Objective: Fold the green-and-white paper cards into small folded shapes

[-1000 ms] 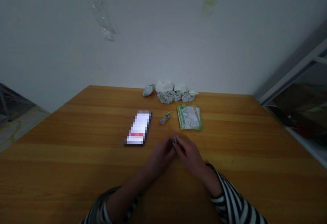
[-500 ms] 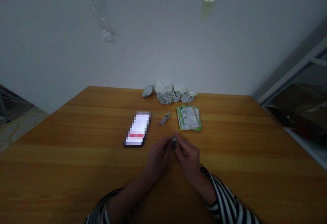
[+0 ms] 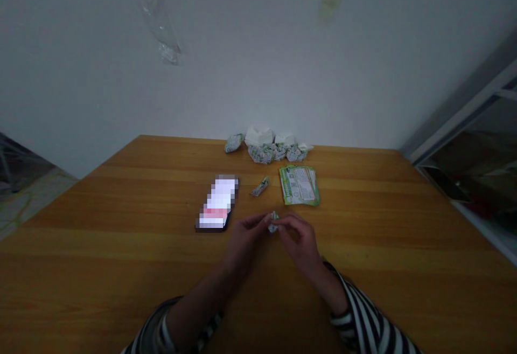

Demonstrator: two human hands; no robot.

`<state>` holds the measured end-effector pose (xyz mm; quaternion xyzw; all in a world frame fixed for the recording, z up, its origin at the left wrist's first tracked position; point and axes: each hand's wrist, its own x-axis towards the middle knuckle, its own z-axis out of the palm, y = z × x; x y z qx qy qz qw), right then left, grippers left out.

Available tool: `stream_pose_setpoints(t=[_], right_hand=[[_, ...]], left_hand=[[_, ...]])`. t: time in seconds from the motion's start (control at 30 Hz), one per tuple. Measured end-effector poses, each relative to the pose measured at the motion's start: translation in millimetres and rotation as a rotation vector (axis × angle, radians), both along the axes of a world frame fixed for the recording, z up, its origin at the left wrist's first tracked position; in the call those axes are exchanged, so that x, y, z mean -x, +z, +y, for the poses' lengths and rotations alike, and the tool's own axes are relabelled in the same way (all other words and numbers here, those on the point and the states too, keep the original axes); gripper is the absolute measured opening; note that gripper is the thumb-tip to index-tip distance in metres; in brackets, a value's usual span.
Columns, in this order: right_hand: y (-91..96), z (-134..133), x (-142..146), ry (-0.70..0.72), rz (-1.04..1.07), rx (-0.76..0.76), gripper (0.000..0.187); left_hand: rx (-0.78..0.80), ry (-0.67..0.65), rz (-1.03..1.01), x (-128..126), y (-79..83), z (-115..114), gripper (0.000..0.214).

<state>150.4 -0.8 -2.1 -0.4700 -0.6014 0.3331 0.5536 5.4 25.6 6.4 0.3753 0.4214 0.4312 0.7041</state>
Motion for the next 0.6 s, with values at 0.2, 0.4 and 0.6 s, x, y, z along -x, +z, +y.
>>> stream_pose_setpoints(t=[0.2, 0.4, 0.6], right_hand=[[-4.8, -1.7, 9.2, -0.096, 0.058, 0.062, 0.019], [-0.6, -2.3, 9.3, -0.023, 0.002, 0.210, 0.042], [-6.9, -1.6, 5.4, 0.002, 0.009, 0.251, 0.040]], left_hand=[[0.009, 0.054, 0.078, 2.2, -2.1, -0.5, 0.038], [-0.026, 0.148, 0.076, -3.0, -2.0, -3.6, 0.032], [-0.082, -0.037, 0.023, -2.5, -3.2, -1.6, 0.030]])
